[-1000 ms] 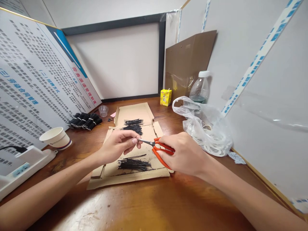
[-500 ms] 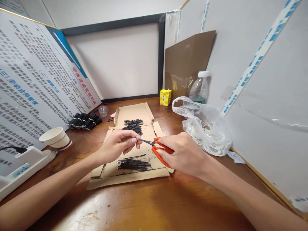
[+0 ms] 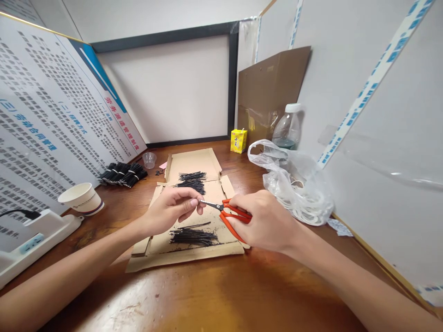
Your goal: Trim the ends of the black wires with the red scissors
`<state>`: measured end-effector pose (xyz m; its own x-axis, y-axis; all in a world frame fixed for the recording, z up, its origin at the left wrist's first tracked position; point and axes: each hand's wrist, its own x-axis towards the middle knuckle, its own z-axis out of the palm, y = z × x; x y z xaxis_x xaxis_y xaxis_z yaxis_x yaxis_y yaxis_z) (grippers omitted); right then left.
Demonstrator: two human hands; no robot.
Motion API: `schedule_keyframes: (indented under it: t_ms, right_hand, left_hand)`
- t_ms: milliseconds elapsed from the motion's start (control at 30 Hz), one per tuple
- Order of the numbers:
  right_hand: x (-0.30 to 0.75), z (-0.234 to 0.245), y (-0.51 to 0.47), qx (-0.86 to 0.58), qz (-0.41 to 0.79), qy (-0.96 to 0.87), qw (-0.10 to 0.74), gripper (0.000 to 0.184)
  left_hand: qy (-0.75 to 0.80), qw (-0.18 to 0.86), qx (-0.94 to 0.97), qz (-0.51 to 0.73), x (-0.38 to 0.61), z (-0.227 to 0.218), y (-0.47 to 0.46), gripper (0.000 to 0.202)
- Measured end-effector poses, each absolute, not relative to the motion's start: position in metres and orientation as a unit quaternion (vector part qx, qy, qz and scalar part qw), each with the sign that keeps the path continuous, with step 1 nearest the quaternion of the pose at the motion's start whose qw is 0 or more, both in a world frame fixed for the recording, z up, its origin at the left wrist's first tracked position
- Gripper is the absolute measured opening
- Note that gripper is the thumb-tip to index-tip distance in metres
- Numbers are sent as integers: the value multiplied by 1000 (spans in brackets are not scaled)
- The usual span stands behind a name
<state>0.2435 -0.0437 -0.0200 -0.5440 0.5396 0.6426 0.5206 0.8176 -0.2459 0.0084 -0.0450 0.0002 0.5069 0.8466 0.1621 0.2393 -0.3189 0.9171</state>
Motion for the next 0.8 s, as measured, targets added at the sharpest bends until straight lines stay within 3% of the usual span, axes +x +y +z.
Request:
schedule_keyframes:
  t_ms: [167, 367, 800]
  right_hand:
    - [243, -21, -44, -299, -26, -873, 385, 17]
    - [244, -22, -40, -317, -33, -847, 425, 18]
    - [241, -26, -36, -314, -29, -852, 418, 16]
  left_hand:
    - [369, 397, 776, 322, 5, 1, -43, 17]
    - [401, 143, 862, 275, -11, -11, -20, 16]
    - [445, 38, 860, 246, -8, -48, 0, 14]
